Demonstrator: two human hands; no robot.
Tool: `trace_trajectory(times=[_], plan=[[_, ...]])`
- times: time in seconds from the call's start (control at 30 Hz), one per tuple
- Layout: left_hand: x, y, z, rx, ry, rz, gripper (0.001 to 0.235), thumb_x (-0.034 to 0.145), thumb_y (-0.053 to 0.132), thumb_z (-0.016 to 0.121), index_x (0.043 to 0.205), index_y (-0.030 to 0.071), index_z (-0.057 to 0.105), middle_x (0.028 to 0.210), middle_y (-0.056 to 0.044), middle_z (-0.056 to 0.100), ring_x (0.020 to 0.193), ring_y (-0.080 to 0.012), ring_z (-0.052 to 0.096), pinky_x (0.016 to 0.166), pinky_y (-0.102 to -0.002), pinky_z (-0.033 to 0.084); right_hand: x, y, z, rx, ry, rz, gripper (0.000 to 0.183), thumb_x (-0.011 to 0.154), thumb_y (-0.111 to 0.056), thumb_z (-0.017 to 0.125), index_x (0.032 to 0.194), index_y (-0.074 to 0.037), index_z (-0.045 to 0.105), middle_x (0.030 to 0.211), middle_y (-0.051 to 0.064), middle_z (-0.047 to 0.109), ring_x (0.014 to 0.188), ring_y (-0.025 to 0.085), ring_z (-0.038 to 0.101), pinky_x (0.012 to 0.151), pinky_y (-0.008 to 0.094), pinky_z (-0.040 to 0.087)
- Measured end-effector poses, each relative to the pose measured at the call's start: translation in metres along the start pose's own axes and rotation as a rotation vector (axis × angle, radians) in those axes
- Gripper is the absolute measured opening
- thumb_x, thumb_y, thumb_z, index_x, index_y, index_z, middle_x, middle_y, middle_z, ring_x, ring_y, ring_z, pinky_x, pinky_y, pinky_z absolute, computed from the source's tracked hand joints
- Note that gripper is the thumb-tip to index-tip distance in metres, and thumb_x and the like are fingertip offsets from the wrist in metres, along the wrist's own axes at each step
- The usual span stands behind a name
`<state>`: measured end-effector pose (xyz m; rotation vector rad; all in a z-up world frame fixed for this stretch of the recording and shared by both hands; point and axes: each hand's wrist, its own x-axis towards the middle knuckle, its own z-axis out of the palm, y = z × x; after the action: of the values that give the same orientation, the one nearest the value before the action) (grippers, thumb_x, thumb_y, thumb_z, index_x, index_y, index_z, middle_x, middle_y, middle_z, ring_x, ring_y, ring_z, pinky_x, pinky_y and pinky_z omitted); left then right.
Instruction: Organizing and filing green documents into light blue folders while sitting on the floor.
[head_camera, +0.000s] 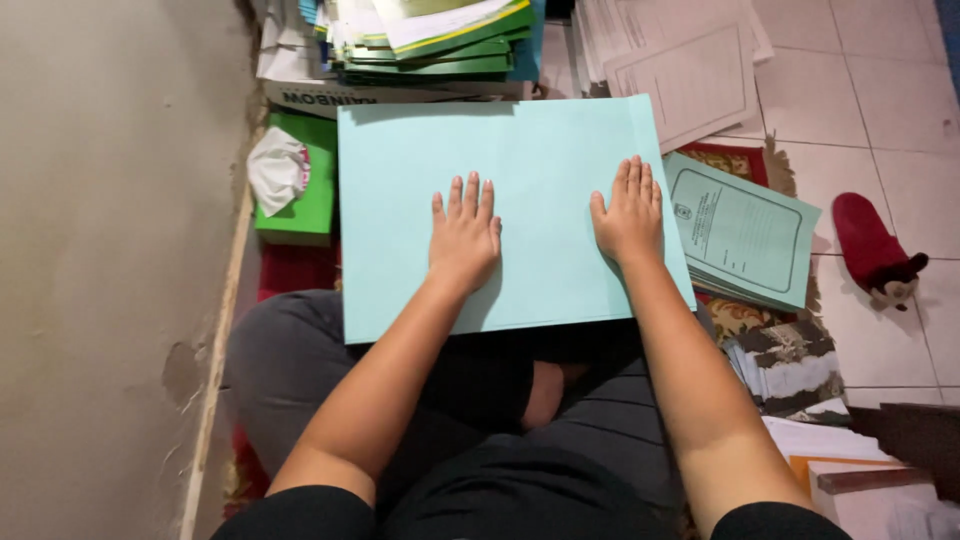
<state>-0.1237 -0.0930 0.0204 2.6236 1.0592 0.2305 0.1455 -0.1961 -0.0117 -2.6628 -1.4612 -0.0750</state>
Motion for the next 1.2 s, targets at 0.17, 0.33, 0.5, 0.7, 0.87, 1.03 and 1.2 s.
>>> trace_trajectory(times=[0.17, 0.33, 0.5, 0.7, 0.87, 1.03, 1.2], plan=[[-0.002, -0.005, 0.014, -0.013, 0.061, -0.011, 0.06, 0.107, 0.032, 0.028, 0.16, 0.003, 0.03, 0.167, -0.02, 0.027, 0.156, -0.0389, 0.02, 0.124, -0.06, 0.011, -0.042, -0.057, -0.013, 0.044, 0.01, -0.387, 0.077, 0.1, -0.049, 0.044, 0.16, -0.002, 0.034, 0.165, 0.021, 0.035, 0.154, 0.034, 0.03, 0.127, 0.048, 0.017], [0.004, -0.009, 0.025, 0.015, 0.107, -0.004, 0.061, 0.106, 0.031, 0.031, 0.158, -0.002, 0.032, 0.165, -0.021, 0.031, 0.155, -0.0376, 0.024, 0.124, -0.059, 0.014, -0.036, -0.109, -0.012, -0.013, -0.083, -0.585, 0.069, 0.103, -0.045, 0.03, 0.165, -0.015, 0.023, 0.17, 0.007, 0.027, 0.156, 0.024, 0.024, 0.127, 0.045, 0.017], [0.004, -0.008, 0.022, -0.01, 0.064, -0.001, 0.062, 0.104, 0.029, 0.031, 0.157, -0.004, 0.031, 0.165, -0.023, 0.029, 0.155, -0.0388, 0.022, 0.124, -0.059, 0.014, 0.031, -0.132, 0.009, 0.024, -0.052, -0.547, 0.063, 0.105, -0.034, 0.032, 0.165, -0.014, 0.026, 0.169, 0.01, 0.028, 0.156, 0.026, 0.026, 0.125, 0.048, 0.02], [0.01, -0.004, 0.015, -0.04, -0.023, -0.067, 0.063, 0.105, 0.03, 0.025, 0.161, 0.0, 0.022, 0.169, -0.018, 0.02, 0.158, -0.0344, 0.015, 0.127, -0.056, 0.007, 0.118, -0.154, 0.038, 0.012, -0.053, -0.352, 0.064, 0.108, -0.045, 0.028, 0.16, -0.009, 0.038, 0.161, 0.017, 0.043, 0.151, 0.029, 0.037, 0.127, 0.047, 0.015], [0.011, -0.006, 0.019, -0.051, -0.034, -0.095, 0.064, 0.106, 0.031, 0.024, 0.162, 0.0, 0.019, 0.17, -0.018, 0.018, 0.158, -0.0342, 0.013, 0.127, -0.055, 0.005, 0.127, -0.125, 0.028, 0.077, -0.01, -0.156, 0.065, 0.108, -0.046, 0.036, 0.155, -0.002, 0.043, 0.161, 0.02, 0.042, 0.152, 0.031, 0.034, 0.126, 0.046, 0.018], [0.005, -0.002, 0.018, -0.048, 0.088, -0.086, 0.064, 0.104, 0.031, 0.032, 0.159, -0.001, 0.028, 0.167, -0.02, 0.028, 0.156, -0.0357, 0.022, 0.126, -0.056, 0.011, 0.113, -0.02, 0.024, 0.068, -0.013, 0.05, 0.077, 0.105, -0.052, 0.039, 0.162, -0.001, 0.031, 0.168, 0.02, 0.028, 0.156, 0.028, 0.023, 0.128, 0.043, 0.015], [0.012, -0.003, 0.028, -0.01, 0.125, -0.128, 0.065, 0.103, 0.034, 0.036, 0.159, -0.001, 0.031, 0.166, -0.021, 0.03, 0.155, -0.0377, 0.023, 0.123, -0.062, 0.012, 0.032, 0.035, -0.006, 0.053, -0.007, -0.092, 0.072, 0.107, -0.047, 0.037, 0.161, 0.0, 0.035, 0.167, 0.02, 0.032, 0.155, 0.032, 0.028, 0.127, 0.044, 0.018]])
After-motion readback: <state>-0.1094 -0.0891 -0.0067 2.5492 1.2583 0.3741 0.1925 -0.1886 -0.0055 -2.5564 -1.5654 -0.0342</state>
